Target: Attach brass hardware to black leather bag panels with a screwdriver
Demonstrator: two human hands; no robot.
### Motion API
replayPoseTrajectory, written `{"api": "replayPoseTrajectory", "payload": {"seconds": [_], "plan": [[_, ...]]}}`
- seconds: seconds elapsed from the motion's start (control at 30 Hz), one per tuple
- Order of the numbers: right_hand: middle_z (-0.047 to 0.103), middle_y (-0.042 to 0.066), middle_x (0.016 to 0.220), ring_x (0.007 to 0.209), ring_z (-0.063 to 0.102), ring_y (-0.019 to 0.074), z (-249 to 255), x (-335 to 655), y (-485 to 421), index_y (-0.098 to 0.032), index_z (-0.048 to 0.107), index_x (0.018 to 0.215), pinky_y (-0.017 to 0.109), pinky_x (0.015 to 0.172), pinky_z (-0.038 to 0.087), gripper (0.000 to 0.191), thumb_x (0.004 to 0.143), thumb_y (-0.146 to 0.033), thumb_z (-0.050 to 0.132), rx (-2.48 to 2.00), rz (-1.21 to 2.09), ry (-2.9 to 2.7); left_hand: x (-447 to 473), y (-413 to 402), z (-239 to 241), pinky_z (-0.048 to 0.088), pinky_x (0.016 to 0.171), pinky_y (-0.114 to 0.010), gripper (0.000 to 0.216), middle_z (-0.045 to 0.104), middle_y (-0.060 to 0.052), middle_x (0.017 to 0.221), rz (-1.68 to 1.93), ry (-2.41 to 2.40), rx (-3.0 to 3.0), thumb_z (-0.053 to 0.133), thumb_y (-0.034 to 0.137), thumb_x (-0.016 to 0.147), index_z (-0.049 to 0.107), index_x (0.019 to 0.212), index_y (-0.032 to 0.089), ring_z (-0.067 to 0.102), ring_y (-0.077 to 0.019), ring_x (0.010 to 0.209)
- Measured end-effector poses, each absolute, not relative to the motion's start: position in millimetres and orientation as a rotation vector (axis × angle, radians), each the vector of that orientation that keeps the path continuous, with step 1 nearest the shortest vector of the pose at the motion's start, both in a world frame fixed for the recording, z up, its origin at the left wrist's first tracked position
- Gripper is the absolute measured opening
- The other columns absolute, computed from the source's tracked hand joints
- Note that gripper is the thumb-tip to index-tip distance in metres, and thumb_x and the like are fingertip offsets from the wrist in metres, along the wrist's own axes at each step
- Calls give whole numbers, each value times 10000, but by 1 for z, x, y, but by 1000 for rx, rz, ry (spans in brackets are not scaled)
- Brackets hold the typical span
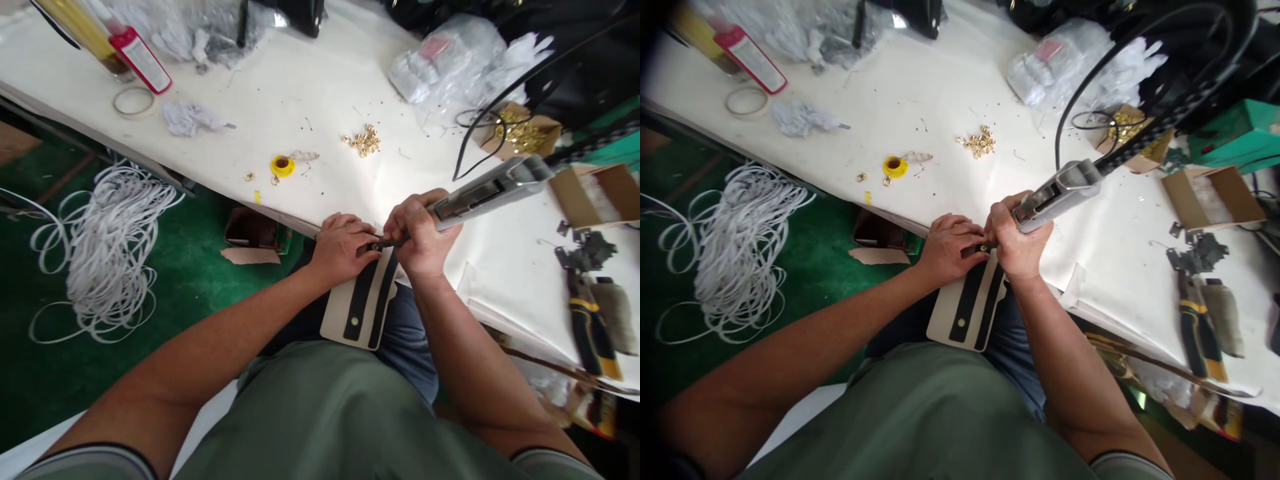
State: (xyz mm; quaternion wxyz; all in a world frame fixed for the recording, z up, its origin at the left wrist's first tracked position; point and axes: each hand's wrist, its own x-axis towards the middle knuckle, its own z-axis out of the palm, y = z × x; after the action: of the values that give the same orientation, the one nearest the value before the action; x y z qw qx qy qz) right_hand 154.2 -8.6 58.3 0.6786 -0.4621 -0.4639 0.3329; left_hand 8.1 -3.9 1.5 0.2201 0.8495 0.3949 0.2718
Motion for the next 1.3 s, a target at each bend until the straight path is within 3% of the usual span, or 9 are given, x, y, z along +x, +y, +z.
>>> {"api": "replayPoseTrajectory", "payload": {"seconds": [0.5,0.77,0.9,1.0,1.13,1.3], "plan": [[466,-96,564,406,466,94,56,154,-13,-259,496,756,246,403,421,328,865,-468,725,-1042,695,-1075,9,-4,4,336,1132,-484,315,756,14,1223,737,1081,2360,695,510,900,773,1116,294,561,-254,1225],[540,-56,537,419,513,128,70,161,-19,-219,577,727,268,402,444,433,822,-597,765,-1073,674,-1028,9,-6,4,351,1111,-463,276,750,0,1235,729,1086,2382,728,476,886,773,1081,287,555,-249,1217],[554,-43,547,420,498,136,84,205,-22,-217,641,796,263,377,389,380,799,-562,801,-1362,476,-1028,8,-3,2,358,1106,-450,277,756,1,1228,756,1081,2365,763,455,864,772,1078,279,559,-244,1208],[627,9,655,543,550,169,79,248,-29,-202,670,885,273,463,388,443,718,-570,852,-1880,234,-1258,7,-5,8,373,1101,-461,254,762,1,1211,752,1075,2371,774,426,856,773,1061,275,571,-247,1201],[705,122,1125,898,692,266,62,284,-36,-205,662,1198,349,709,486,366,953,-465,582,-2477,258,-1634,5,-11,18,436,1069,-480,199,777,-15,1157,761,1109,2370,802,359,826,785,1005,275,620,-260,1138],[695,149,1214,1170,633,355,55,281,-48,-200,683,1247,445,938,483,412,861,-343,677,-2364,5,-1566,4,-7,15,476,1067,-518,208,769,-1,1121,889,1183,2393,823,280,771,789,971,325,645,-292,1129]]}}
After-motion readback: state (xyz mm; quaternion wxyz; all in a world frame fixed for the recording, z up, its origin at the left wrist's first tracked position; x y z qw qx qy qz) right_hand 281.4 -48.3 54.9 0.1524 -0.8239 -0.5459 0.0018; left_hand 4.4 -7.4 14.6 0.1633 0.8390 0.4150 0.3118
